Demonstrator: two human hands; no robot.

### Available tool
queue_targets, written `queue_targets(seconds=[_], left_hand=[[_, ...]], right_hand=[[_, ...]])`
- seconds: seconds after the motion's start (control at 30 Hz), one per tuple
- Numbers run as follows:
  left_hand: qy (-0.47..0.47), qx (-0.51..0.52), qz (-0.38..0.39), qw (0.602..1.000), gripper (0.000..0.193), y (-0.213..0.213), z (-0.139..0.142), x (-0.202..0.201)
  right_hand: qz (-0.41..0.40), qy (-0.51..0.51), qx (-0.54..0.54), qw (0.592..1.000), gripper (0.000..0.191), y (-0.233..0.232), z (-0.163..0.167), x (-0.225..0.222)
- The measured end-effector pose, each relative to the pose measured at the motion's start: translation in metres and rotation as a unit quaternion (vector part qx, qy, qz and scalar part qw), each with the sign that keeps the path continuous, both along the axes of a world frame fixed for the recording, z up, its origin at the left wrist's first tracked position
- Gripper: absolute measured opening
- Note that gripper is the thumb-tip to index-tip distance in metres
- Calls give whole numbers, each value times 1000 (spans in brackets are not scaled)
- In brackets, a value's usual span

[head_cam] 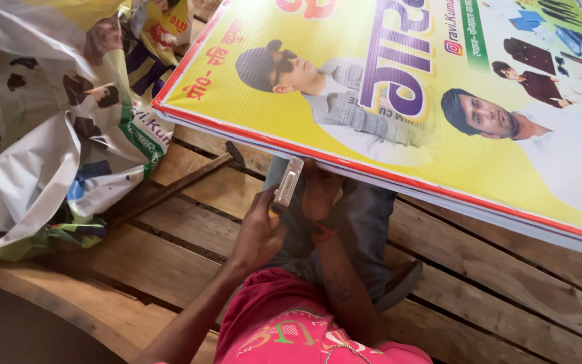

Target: The person sits on a wooden pallet floor and uses a manual staple gun to attach a large printed poster to a wooden board. They repeatedly pull the poster edges taut and drive staples along the perimeter to secure the material.

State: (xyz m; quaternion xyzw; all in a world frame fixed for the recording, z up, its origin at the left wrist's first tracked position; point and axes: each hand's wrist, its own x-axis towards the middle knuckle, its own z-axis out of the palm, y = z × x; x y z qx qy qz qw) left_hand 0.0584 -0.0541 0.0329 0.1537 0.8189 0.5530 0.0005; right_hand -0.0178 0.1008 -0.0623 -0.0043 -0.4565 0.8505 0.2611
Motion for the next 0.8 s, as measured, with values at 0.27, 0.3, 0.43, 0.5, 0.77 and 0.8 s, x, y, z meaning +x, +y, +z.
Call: queue_targets(seconds=[0.27, 0.3, 0.43, 0.5, 0.77, 0.8], left_hand=[[9, -23, 26, 999, 73, 3, -13, 0], [3, -26, 24, 999, 73, 5, -14, 0], [-69, -44, 24, 996, 74, 14, -16, -4], [-79, -43, 25, 996, 74, 16, -17, -6], [22, -120, 87, 989, 53, 21, -36, -12], [20, -121, 92, 988, 50, 23, -39, -12]], right_hand=[[21, -38, -31, 999, 19, 0, 8, 3], [18, -39, -26, 999, 17, 1, 8, 3], [15, -45, -10, 999, 14, 2, 1, 2], [10, -51, 2, 999, 14, 3, -2, 2], [-15, -56, 54, 997, 17, 0, 9, 6], [-9, -56, 49, 997, 17, 0, 9, 6]])
